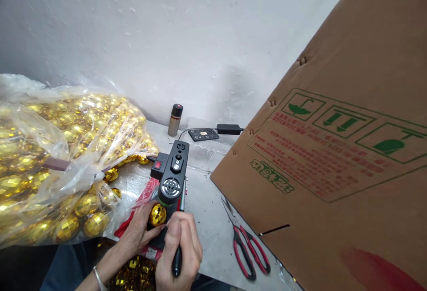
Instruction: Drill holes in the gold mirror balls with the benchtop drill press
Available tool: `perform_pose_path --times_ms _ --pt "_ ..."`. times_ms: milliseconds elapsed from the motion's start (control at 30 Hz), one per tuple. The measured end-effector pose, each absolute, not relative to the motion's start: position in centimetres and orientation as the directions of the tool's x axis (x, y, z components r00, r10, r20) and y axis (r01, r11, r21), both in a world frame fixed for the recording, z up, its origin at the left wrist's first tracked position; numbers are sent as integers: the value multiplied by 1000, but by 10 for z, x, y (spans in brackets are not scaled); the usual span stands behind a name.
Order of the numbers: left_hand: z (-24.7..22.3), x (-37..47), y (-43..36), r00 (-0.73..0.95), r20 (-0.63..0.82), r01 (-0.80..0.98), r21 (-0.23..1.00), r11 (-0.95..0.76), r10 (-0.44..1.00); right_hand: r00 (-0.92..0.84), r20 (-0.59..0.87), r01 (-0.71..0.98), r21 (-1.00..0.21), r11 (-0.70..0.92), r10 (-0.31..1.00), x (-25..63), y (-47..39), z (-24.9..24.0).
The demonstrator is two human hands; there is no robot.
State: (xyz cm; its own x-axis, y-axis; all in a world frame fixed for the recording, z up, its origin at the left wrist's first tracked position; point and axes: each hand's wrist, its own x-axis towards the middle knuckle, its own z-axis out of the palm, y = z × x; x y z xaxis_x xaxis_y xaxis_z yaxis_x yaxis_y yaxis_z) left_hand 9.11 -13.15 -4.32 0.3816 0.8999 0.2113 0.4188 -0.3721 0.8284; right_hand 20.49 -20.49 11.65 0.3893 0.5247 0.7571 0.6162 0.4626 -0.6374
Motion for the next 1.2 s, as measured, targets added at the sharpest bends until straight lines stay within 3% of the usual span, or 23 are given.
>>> perform_pose_path --times_ms 267,567,867,1033,1200 --pt "-29 84 -131 496 124 446 813 -374 859 387 752 622 -640 451 534 206 -205 116" --pt "-13 84 -121 522 129 412 828 -382 843 388 751 634 -638 437 534 205 -207 115" --pt "2 97 -110 603 23 497 771 -398 797 407 745 627 -648 432 528 205 -206 116" --pt "-3 98 -113 560 25 572 711 -408 828 469 707 579 -699 420 529 196 -207 116" --pt "-12 99 -112 551 118 562 680 -471 826 565 638 508 -769 389 523 185 -209 118"
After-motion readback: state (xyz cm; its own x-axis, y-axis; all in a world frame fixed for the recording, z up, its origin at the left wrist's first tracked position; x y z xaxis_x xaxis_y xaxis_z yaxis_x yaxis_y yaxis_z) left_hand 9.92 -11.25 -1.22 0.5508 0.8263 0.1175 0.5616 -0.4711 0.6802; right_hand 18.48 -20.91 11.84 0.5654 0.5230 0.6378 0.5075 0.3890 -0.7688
